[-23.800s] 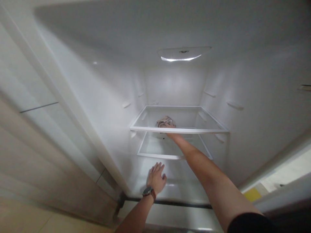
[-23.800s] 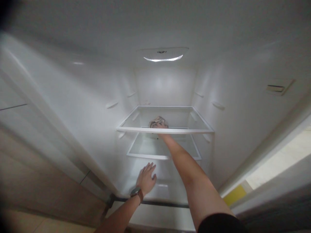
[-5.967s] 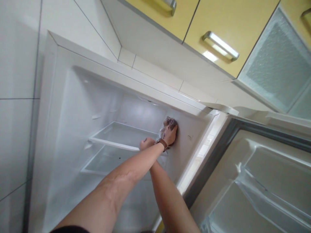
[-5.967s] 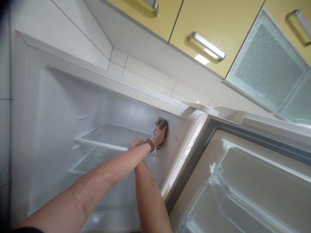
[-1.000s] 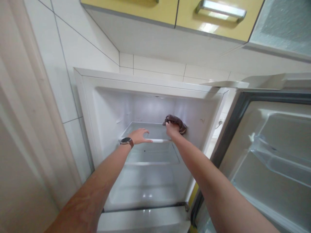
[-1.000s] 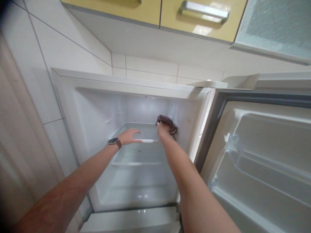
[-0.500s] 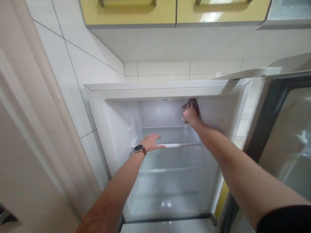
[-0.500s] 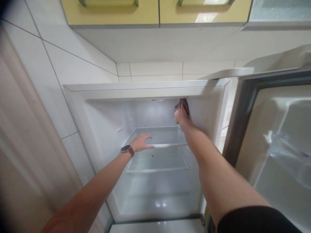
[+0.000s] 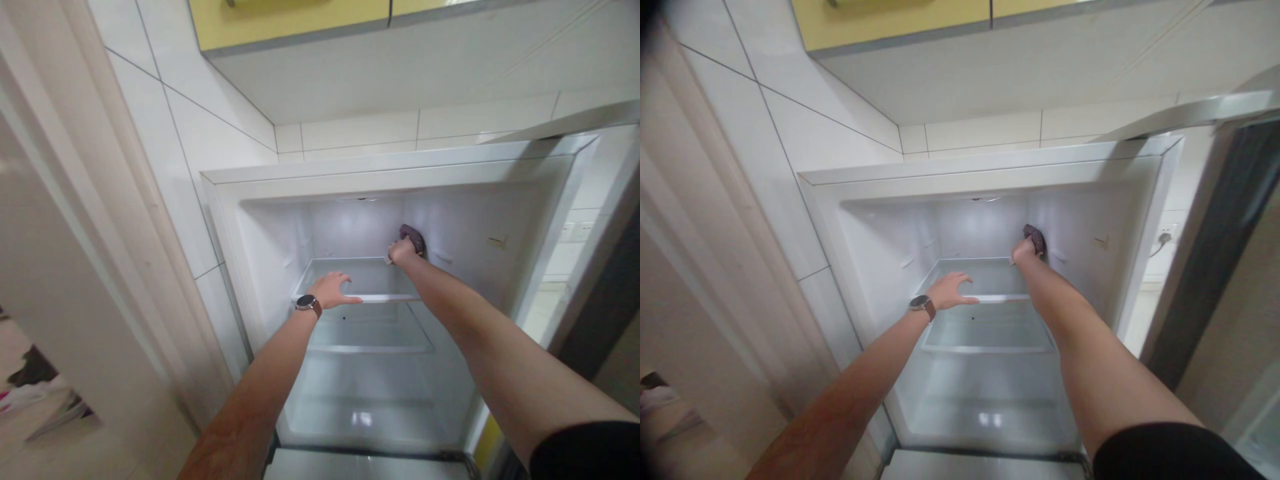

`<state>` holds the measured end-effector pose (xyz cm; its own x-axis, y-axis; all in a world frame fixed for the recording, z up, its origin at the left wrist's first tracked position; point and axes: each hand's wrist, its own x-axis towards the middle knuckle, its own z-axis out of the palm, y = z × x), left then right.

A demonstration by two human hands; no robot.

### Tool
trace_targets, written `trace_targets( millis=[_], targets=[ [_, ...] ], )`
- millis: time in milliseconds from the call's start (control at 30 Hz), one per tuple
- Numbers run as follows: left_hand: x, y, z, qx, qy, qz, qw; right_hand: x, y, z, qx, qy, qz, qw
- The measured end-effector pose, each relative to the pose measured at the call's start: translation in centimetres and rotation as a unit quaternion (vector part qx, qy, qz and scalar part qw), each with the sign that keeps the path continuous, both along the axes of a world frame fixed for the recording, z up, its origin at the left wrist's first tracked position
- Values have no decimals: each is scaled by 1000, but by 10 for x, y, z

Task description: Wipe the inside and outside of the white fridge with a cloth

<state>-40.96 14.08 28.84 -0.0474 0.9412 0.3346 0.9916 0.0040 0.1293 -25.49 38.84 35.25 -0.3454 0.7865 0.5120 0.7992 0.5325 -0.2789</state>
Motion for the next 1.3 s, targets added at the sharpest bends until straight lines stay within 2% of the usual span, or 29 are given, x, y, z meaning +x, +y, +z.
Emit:
trace_targets(
  millis=[133, 233, 333, 400, 533, 600, 733, 833, 933, 1000, 1067, 1167, 1233, 1300],
  targets=[
    [-1, 1, -1, 4, 3, -6, 1000, 4, -5, 5, -72, -85, 15, 994],
    [-1, 1, -1, 5, 6, -7, 1000, 8, -10, 8, -76, -93, 13, 993],
    [-1, 1, -1, 5, 6, -6, 1000, 6, -17, 7, -14, 24, -28, 999],
    [0, 0, 0, 5, 6, -8, 1000, -2, -19, 8, 18, 132, -66, 989],
    [2, -2, 0, 5, 10, -7, 1000, -36, -16, 19, -3, 255, -121, 959],
    [2, -3, 0, 5, 12, -5, 1000, -58, -11, 23, -36, 300, -115, 946],
    [1, -1, -2, 6, 19, -6, 1000, -105, -10, 19, -83, 318, -35, 944],
    [1, -1, -2, 10, 27, -3, 1000, -142, -24, 15, -53, 255, 8, 965],
    [3, -2, 0, 3, 23, 7, 1000, -175, -48, 20, 4, 115, 138, 984],
    [5, -4, 3, 3, 16, 9, 1000, -190, -61, 27, 41, 10, 224, 974],
    [6, -5, 4, 4, 13, 8, 1000, -193, -65, 32, 82, -70, 262, 959],
    [6, -5, 4, -2, 20, 8, 1000, -172, -50, 31, 141, -117, 256, 949],
    [5, -4, 2, 2, 24, 5, 1000, -142, -27, 23, 174, -130, 233, 948],
    [4, -3, 1, 10, 23, 1, 1000, -103, 0, 13, 189, -131, 178, 957]
  ],
)
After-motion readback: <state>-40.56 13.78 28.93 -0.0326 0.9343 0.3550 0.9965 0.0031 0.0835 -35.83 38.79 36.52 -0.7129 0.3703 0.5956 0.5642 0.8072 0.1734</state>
